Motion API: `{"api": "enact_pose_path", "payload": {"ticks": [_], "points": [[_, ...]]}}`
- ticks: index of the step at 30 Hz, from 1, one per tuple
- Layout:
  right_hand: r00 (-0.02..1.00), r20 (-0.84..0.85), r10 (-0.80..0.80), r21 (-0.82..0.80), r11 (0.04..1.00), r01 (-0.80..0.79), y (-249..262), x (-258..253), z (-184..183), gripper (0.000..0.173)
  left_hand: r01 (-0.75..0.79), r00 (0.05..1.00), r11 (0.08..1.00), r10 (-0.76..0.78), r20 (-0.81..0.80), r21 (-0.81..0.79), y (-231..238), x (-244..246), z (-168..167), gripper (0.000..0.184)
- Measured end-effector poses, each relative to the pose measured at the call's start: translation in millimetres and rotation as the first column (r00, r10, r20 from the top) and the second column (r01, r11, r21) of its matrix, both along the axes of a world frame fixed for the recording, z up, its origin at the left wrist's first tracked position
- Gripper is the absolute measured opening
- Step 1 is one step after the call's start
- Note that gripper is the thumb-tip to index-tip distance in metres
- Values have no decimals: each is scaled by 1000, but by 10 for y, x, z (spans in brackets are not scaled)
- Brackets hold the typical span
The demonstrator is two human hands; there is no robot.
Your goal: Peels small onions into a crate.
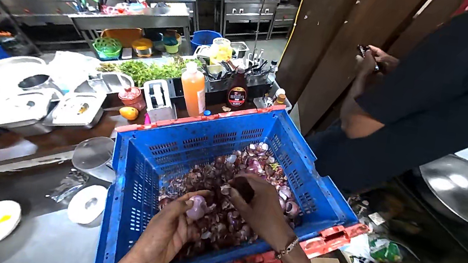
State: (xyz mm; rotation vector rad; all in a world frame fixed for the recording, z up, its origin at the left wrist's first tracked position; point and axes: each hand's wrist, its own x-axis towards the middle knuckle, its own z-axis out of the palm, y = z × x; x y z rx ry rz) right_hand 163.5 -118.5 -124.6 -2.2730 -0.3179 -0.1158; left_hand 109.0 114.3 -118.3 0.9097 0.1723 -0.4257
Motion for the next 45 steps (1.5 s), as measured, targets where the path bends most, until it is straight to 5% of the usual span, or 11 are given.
{"api": "enact_pose_path", "payload": {"ticks": [2,8,14,21,30,38,45], "points": [[997,-22,78,-55,995,-79,26,-11,44,28,10,1000,1000,-10,-1,-16,-7,-1,-11,42],[948,8,318,113,942,-317,256,-142,54,35,-8,995,1000,6,98,14,-75,-20,-9,32],[948,61,314,204,925,-320,304,-151,-63,32,-17,981,983,-19,195,184,-126,-58,-27,38],[926,71,371,184,907,-378,346,-186,-51,45,-145,986,987,138,89,69,-254,-107,15,29],[934,148,326,209,912,-352,300,-181,-103,30,-111,965,926,14,260,361,-299,-142,-86,42],[910,62,410,278,868,-410,192,-169,-55,41,-152,988,975,144,63,160,-355,-166,55,38],[919,81,385,313,866,-390,169,-179,-98,28,-112,991,978,97,94,174,-402,-240,77,41]]}}
